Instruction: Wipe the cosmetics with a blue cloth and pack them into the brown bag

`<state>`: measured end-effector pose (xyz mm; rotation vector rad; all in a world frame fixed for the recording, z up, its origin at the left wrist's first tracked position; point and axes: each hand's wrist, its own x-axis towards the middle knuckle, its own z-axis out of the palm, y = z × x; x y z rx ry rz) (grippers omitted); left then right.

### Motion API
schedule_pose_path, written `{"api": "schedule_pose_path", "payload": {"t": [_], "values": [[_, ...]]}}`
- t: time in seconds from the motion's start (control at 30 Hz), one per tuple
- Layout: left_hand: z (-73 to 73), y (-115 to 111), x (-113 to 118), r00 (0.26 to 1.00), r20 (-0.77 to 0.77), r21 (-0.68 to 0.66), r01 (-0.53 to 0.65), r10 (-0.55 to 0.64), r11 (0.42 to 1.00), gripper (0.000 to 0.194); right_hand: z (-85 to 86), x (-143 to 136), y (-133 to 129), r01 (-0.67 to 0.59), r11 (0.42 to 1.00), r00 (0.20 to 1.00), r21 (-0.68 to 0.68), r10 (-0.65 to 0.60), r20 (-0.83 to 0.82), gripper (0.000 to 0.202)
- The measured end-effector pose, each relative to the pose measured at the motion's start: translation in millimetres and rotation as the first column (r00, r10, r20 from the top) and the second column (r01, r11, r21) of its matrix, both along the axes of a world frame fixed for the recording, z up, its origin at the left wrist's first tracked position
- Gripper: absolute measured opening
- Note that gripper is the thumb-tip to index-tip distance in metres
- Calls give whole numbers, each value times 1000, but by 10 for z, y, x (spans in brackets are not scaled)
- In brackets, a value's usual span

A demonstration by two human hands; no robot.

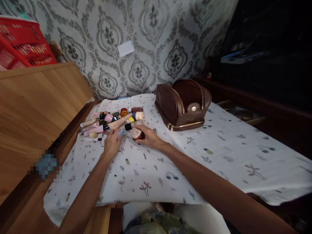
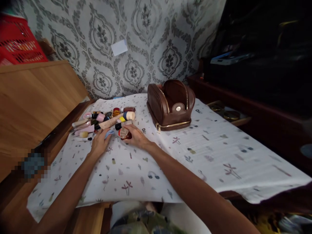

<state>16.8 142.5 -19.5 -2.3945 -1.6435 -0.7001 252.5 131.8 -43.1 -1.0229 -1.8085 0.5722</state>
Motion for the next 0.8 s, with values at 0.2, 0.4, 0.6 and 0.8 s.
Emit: {"api": "schedule_pose_path", "payload": {"t": [0.2, 0.4, 0.6, 0.8], "values": [[86, -55, 110, 936, 293, 182, 147, -197, 972, 35, 4, 19, 4, -25, 999, 998, -30, 27, 55, 66], [-4, -249, 427, 865, 186, 147, 444, -466, 884, 40, 76, 19, -88, -66, 997, 991, -28, 68, 113, 54], [-151, -188, 557, 857, 203, 97, 463, -473, 881, 48, 47, 28, -42, -43, 999, 975, 6, 41, 220, 42], [-55, -232, 545, 893, 276, 41, 358, -355, 933, 55, 50, -28, -81, -94, 990, 960, 108, 61, 272, 59]]}}
